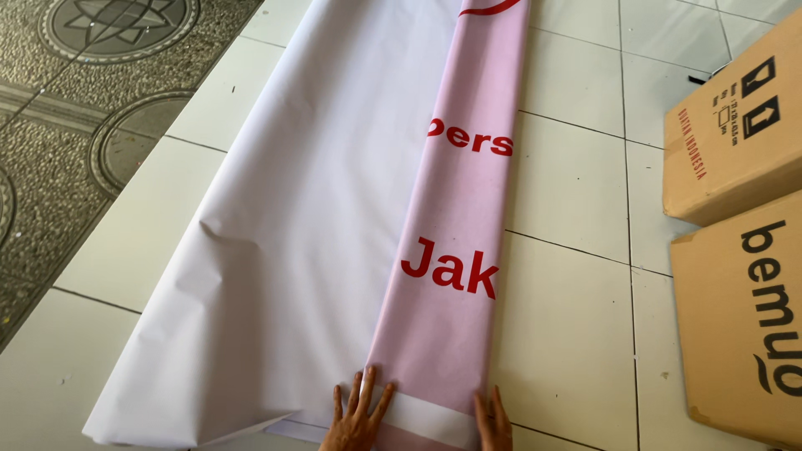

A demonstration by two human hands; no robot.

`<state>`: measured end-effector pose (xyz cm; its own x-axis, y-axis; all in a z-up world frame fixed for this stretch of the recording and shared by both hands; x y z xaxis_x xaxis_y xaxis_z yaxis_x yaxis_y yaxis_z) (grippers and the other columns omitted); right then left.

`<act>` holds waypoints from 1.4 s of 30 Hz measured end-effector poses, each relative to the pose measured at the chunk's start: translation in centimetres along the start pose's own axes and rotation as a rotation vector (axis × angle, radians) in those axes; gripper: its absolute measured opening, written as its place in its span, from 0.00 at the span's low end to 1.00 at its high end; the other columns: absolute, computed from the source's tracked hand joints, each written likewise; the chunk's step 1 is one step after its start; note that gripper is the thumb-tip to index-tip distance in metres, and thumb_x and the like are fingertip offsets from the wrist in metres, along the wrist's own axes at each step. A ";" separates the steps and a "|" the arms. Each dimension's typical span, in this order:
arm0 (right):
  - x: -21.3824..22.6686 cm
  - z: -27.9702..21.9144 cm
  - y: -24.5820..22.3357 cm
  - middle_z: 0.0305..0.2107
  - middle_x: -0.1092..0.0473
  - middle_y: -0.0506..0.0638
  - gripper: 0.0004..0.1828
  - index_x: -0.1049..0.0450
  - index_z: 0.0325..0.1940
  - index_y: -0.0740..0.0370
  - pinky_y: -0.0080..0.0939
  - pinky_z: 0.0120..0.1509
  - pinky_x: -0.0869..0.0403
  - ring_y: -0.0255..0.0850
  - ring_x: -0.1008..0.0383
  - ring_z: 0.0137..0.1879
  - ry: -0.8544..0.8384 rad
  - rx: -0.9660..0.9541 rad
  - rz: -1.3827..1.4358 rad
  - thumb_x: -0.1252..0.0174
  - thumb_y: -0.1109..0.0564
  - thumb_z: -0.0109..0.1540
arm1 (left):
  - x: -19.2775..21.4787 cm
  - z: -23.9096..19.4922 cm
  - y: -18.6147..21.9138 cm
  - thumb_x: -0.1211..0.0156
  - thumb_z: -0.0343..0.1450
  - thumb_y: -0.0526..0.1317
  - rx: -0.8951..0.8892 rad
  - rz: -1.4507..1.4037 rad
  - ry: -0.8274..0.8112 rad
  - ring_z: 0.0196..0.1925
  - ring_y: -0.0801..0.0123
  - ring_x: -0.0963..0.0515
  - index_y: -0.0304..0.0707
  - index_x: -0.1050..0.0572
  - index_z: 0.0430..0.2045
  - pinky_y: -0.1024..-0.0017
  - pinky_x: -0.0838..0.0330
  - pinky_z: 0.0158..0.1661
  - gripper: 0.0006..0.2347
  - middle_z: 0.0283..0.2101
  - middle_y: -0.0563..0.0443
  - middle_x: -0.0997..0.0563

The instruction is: The person folds a large white banner with pink edges and red text on a tiled floor. They repeatedly fold the banner in half lengthwise, smooth the edges with their hands, and apply glue from a small white tube along the folded seam to secure it.

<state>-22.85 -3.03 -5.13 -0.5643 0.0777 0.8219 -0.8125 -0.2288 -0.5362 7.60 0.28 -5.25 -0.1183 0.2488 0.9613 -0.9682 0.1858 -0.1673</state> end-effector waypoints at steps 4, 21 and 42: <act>-6.1 -1.0 9.6 0.77 0.48 0.48 0.38 0.54 0.82 0.46 0.44 0.82 0.47 0.42 0.49 0.81 -0.295 -0.205 0.178 0.59 0.48 0.65 | 1.1 0.4 0.2 0.61 0.74 0.52 0.027 -0.025 0.094 0.76 0.46 0.45 0.55 0.54 0.76 0.40 0.40 0.62 0.31 0.78 0.36 0.52; 11.1 6.0 8.9 0.54 0.23 0.70 0.35 0.28 0.65 0.77 0.53 0.60 0.30 0.60 0.25 0.55 -0.161 -1.110 0.946 0.34 0.72 0.52 | 2.4 6.6 15.2 0.64 0.79 0.39 0.070 -0.204 0.411 0.67 0.35 0.30 0.51 0.36 0.68 0.48 0.31 0.58 0.20 0.69 0.31 0.35; 23.3 1.9 19.9 0.64 0.38 0.60 0.32 0.29 0.70 0.53 0.51 0.72 0.35 0.54 0.33 0.67 -0.009 -1.081 0.209 0.41 0.53 0.60 | 18.6 16.7 26.2 0.55 0.71 0.59 -0.297 -0.577 -1.020 0.79 0.34 0.81 0.53 0.71 0.78 0.22 0.73 0.68 0.42 0.78 0.39 0.84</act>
<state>-51.93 -7.59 3.68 -0.7079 0.1280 0.6946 -0.4033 0.7341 -0.5463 -23.70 -6.11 11.87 0.0652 -0.7821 0.6197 -0.8634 0.2672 0.4280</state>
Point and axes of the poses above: each hand's wrist, its own z-axis towards the middle knuckle, its own x-axis out of the back of the hand, y = z × x, the point moved 2 cm from there along z, towards the middle knuckle
